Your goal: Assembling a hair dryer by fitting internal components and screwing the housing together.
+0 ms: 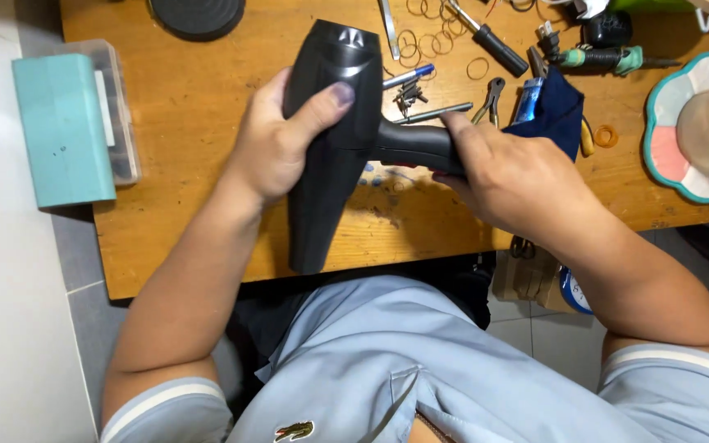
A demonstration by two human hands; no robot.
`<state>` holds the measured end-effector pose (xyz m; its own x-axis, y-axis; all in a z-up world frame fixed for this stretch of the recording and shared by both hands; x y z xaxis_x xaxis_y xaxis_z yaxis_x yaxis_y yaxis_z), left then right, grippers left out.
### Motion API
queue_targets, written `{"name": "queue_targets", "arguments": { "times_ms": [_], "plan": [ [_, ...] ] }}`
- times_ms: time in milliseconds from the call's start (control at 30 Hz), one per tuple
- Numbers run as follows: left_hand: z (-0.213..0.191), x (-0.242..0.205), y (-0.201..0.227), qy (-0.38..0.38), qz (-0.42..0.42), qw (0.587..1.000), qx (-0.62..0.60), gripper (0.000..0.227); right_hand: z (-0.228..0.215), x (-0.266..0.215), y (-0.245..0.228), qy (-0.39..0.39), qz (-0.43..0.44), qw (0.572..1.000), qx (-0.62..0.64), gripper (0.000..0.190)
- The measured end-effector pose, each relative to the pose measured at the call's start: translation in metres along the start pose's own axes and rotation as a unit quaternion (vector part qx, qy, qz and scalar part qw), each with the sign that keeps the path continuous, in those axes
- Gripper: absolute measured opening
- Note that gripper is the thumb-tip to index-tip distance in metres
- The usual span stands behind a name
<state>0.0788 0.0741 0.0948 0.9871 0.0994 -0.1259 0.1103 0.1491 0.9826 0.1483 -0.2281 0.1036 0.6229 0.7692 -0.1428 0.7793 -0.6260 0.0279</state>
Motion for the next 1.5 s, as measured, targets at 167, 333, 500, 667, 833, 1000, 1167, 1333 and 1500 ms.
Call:
{"name": "queue_targets", "arguments": {
  "times_ms": [167,333,500,667,833,1000,1167,1333,1500],
  "plan": [
    [-0.016,-0.01,-0.007,0.015,-0.047,0.999,0.003,0.048,0.014,0.004,-0.012,-0.004,-0.045,0.998,0.054,0.076],
    [-0.058,-0.017,-0.049,0.105,-0.086,0.987,-0.086,0.096,0.017,0.006,-0.018,0.011,-0.041,0.985,0.169,0.079],
    [-0.038,-0.07,-0.143,-0.163,0.067,0.892,-0.417,0.049,0.037,0.006,-0.047,0.123,0.041,0.947,0.296,0.083],
    [0.048,-0.072,-0.14,-0.04,0.047,0.951,-0.303,0.09,0.072,0.022,-0.093,0.135,0.018,0.936,0.325,0.089],
    [0.055,-0.042,-0.121,0.141,0.083,0.937,-0.308,0.044,0.084,0.023,-0.124,0.168,0.002,0.93,0.326,0.098],
    [0.045,-0.024,-0.096,0.186,0.02,0.949,-0.254,0.015,0.089,0.026,-0.126,0.149,0.013,0.91,0.388,0.1],
    [0.041,-0.018,-0.087,0.222,0.049,0.959,-0.171,0.014,0.065,0.029,-0.104,0.032,-0.067,0.851,0.52,0.11],
    [0.027,-0.006,-0.065,0.21,0.053,0.952,-0.215,0.022,0.018,0.038,-0.023,-0.025,0.015,0.864,0.502,0.097],
    [0.026,0.005,-0.062,0.161,-0.033,0.959,-0.23,0.017,0.015,0.058,0.015,0.009,-0.033,0.952,0.303,0.04]
  ]
}}
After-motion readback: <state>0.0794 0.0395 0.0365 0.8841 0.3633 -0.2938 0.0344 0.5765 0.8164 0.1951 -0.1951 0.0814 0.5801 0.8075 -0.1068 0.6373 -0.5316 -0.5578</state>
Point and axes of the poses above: each hand's wrist, its own x-axis towards the middle knuckle, its own z-axis out of the palm, y = z × x, the point moved 1 cm from there along x, towards the middle knuckle, and after that the axes turned 3 degrees about z, right-handed, at the moved point
